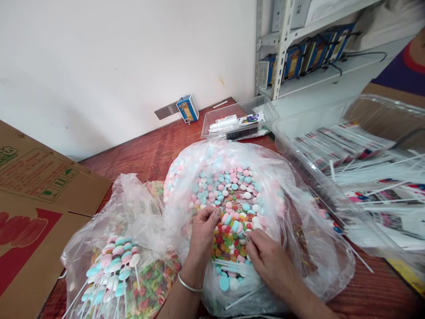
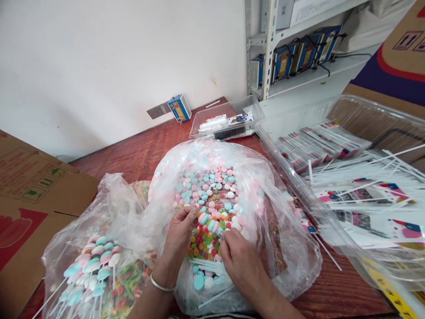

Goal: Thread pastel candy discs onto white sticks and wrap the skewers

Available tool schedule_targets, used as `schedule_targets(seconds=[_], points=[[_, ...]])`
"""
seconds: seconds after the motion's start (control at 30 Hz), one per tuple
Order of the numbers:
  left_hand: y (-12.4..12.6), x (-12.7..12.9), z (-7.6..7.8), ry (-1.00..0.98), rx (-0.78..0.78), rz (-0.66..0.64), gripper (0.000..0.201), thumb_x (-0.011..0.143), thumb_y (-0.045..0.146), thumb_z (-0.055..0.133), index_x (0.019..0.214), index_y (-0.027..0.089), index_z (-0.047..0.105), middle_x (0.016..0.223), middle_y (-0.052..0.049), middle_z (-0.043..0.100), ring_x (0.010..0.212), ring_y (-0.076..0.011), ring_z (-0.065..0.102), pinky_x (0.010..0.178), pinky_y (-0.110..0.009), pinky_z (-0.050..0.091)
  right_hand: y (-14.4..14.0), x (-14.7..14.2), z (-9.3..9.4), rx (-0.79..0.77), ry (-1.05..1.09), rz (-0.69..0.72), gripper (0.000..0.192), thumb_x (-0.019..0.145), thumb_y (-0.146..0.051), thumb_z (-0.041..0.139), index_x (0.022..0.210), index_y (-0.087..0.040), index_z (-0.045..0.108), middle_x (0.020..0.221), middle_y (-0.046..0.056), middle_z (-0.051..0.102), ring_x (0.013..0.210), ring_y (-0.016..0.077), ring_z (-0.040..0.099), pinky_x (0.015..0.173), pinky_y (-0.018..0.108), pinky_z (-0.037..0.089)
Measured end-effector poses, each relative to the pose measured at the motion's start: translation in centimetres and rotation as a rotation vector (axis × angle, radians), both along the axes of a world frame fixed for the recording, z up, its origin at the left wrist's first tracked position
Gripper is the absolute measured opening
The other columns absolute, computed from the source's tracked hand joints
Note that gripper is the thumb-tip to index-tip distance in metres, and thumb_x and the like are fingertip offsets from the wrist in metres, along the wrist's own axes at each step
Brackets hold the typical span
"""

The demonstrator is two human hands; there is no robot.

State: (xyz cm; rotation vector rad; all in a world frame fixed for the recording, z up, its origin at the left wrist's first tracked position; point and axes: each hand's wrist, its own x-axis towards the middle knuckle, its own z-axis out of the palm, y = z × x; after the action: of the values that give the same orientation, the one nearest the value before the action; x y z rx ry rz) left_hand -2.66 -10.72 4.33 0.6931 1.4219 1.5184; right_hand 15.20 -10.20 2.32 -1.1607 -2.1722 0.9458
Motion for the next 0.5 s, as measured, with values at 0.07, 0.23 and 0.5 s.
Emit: schedule_targets(seconds=[0.07, 0.23, 0.5], points=[[0.5, 1.4, 0.3, -0.258, 0.054, 0.071, 0.027, 0.077, 0.039, 0.073, 0.093, 0.018, 0.067, 0.081, -0.001, 0.066, 0.074, -0.0127, 0.062, 0.066, -0.023, 0.048, -0.4, -0.4, 0.0, 0.104, 0.035, 0.014, 0.029, 0.093, -0.020, 0.033, 0.094, -0.018, 0.061, 0.089, 0.009, 0.064, 0.081, 0.0218, 0.064, 0.070, 0.031, 0.048], [1.0, 5.2, 1.2, -0.483, 0.140, 0.105, 0.035, 0.083, 0.051, 0.064, 0.096, 0.019, 0.062, 0.077, -0.002, 0.062, 0.068, -0.0131, 0.061, 0.051, -0.020, 0.040, -0.9, -0.9, -0.1, -0.030, 0.081, 0.023, 0.028, 0.097, -0.022, 0.031, 0.096, -0.021, 0.059, 0.085, 0.005, 0.068, 0.077, 0.0199, 0.066, 0.066, 0.028, 0.049], [1.1, 7.4, 1.5, -0.426, 0.046, 0.140, 0.040, 0.081, 0.059, 0.059, 0.085, 0.020, 0.055, 0.065, 0.003, 0.051, 0.052, -0.0082, 0.045, 0.059, -0.023, 0.045, -0.9, -0.8, 0.4, -0.177, 0.116, 0.029, 0.037, 0.100, -0.031, 0.026, 0.117, -0.020, 0.057, 0.102, 0.011, 0.072, 0.091, 0.0224, 0.069, 0.076, 0.029, 0.051]])
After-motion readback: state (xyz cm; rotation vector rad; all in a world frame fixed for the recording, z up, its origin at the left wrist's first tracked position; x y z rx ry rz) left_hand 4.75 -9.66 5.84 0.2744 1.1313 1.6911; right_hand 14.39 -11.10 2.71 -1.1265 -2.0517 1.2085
